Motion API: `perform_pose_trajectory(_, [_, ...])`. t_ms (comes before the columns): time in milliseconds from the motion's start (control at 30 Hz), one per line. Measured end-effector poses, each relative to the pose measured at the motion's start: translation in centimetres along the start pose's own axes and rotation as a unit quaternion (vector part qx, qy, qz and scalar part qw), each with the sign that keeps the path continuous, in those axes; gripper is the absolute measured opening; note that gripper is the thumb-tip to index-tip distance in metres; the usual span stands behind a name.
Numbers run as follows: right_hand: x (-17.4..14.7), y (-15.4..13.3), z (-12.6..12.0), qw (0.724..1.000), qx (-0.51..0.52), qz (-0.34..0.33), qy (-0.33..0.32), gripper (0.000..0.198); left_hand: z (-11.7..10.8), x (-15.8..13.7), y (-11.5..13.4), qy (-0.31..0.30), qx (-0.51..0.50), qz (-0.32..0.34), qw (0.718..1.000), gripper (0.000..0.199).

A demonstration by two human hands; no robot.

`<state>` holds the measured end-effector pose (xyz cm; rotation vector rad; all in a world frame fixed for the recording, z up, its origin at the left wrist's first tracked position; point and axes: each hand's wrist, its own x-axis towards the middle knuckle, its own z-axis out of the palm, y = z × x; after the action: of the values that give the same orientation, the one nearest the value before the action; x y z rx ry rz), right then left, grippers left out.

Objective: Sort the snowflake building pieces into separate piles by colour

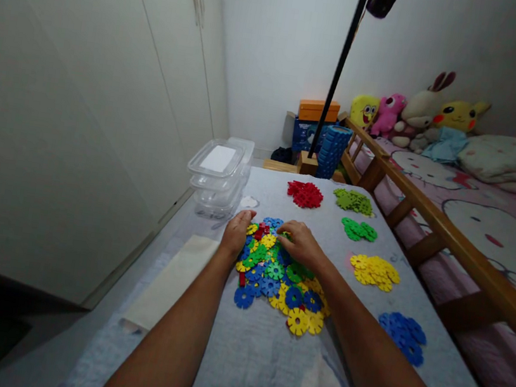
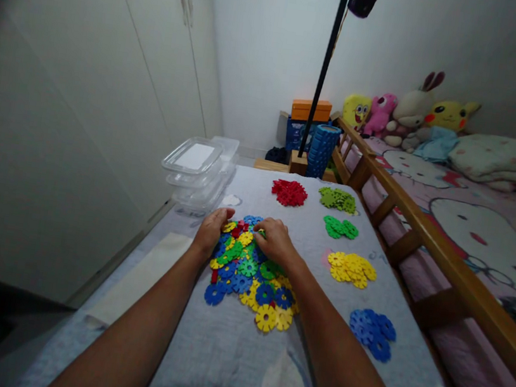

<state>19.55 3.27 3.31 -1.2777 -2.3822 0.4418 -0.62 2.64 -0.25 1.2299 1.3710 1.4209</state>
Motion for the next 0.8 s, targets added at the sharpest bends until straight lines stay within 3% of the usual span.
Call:
perform_pose_trajectory(200, [4.0, -2.0, 1.4, 0.997, -0.076, 0.014, -0.025, 0.035, -0.1, 0.4, -0.7, -0.007, -0.010, -0.001, 1.000, 0.053])
perform_pose_trajectory(333, [5.2, -2.6, 2.2, 0.991, -0.115, 0.029, -0.056, 0.021, -0.1, 0.6, -1.0, -0.013, 0.008, 0.010, 1.000, 0.050])
perform_pose_trajectory(433, [5.1, -2.2, 2.3, 0.995, -0.095, 0.016, -0.039, 0.013, -0.1, 0.6, -0.9, 0.001, 0.066, 0.039, 0.997, 0.043])
perform_pose_trajectory(600, [4.9, 0.7, 0.6, 0.999, 0.027, 0.000, 0.040, 0.013, 0.0, 0.1, -0.2, 0.005, 0.189, 0.089, 0.978, 0.034])
perform_pose_trajectory(800, [5.6, 6.5, -1.7, 0.973, 0.171, 0.111, 0.105, 0.013, 0.6, -0.5, 0.1, -0.045, 0.245, 0.081, 0.965, 0.030])
